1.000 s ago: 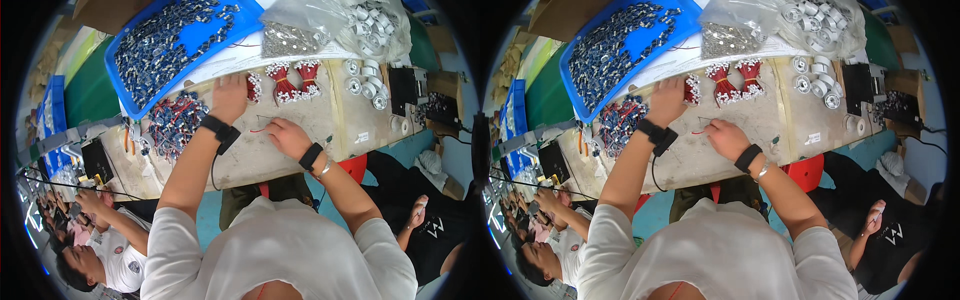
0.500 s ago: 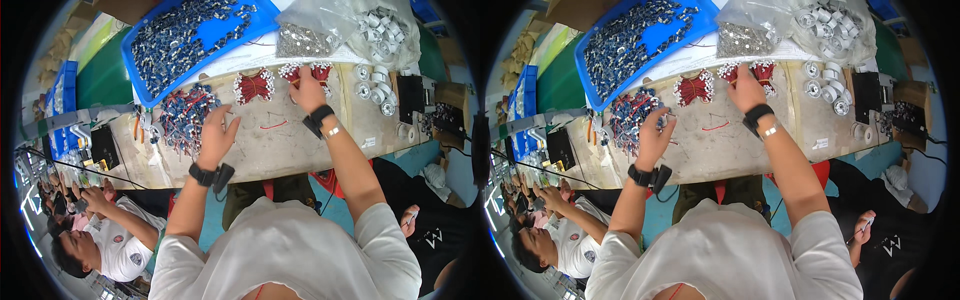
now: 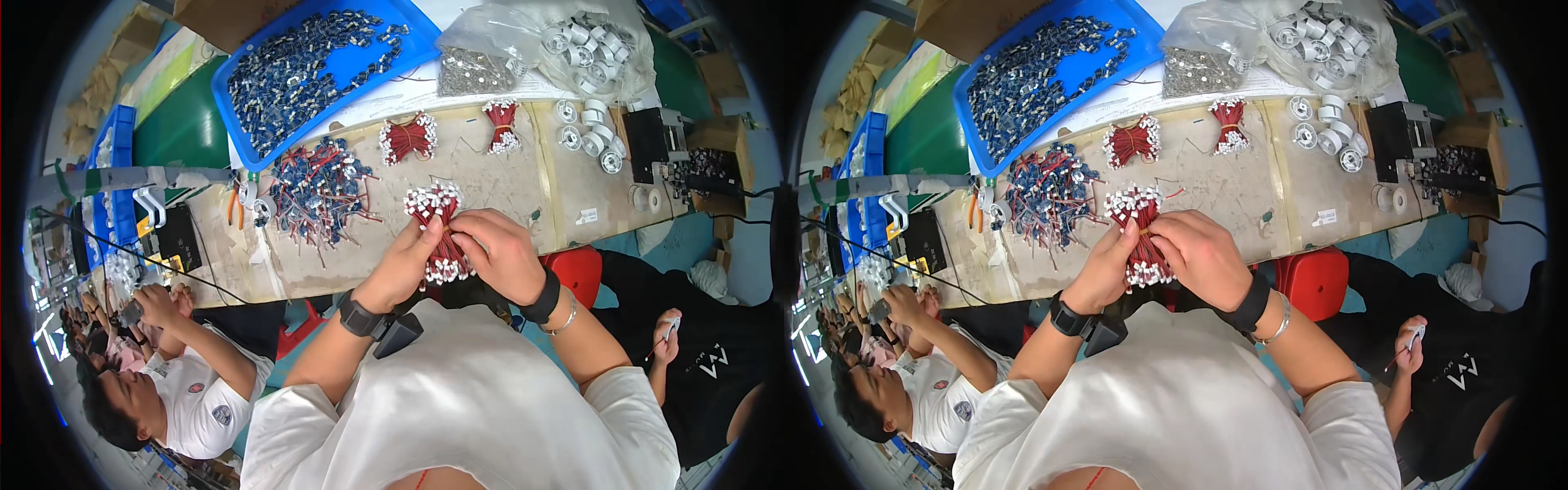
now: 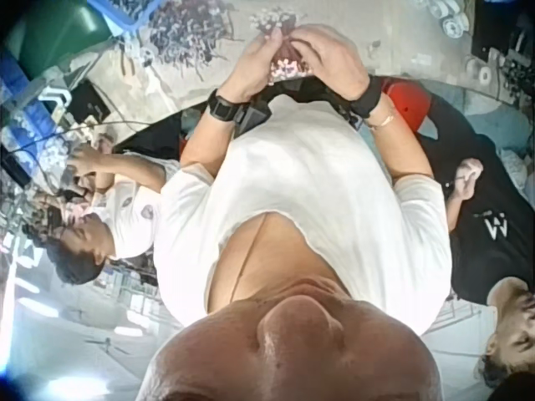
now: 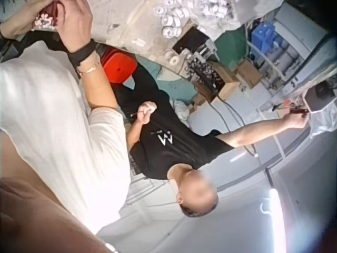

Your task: Assemble small electronic components and wiring bundles at a factory workbench.

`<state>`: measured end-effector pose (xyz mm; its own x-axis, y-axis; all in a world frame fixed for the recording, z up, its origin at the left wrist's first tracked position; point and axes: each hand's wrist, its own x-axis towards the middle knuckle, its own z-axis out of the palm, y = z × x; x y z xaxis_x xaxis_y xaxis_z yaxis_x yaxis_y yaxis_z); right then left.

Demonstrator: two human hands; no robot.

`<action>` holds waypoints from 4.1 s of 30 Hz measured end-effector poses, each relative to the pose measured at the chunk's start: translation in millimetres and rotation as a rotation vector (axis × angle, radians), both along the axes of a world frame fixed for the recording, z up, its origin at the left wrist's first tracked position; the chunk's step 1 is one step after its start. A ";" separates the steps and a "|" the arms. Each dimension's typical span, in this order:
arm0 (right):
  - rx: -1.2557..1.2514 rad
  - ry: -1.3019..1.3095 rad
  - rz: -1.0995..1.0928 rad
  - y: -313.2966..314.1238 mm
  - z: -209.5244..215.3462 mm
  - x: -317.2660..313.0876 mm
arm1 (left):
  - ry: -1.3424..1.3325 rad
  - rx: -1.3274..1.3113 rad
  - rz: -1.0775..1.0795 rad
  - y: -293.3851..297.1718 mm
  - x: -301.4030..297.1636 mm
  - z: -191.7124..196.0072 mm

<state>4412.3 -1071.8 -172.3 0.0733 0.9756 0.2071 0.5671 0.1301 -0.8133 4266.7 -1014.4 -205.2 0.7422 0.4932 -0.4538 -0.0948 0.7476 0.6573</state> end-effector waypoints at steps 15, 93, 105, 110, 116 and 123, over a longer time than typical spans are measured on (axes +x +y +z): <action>0.153 0.029 0.030 -27.2 35.4 -15.6 | -0.174 -0.121 -0.098 -31.3 -25.6 41.5; 0.637 -0.508 -0.168 -90.2 70.4 18.3 | 0.140 0.282 -0.166 -69.4 20.6 114.8; 0.079 0.789 -0.062 -86.1 22.7 24.1 | 0.226 0.091 -0.307 -61.0 34.3 90.2; -0.027 0.837 0.283 -94.2 30.6 59.9 | 0.104 0.044 -0.430 -54.6 30.5 78.1; -0.261 0.347 0.137 -101.4 73.8 65.7 | -0.050 -0.055 -0.392 -48.6 13.3 74.8; -0.296 0.188 0.589 -73.9 85.5 49.7 | -0.206 0.101 -0.433 -64.0 -6.8 66.2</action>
<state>4462.1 -1145.7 -86.8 -0.4779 0.8776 -0.0389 0.3155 0.1301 -0.9400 4259.9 -1078.4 -139.0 0.9582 0.1532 -0.2415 0.0750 0.6803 0.7291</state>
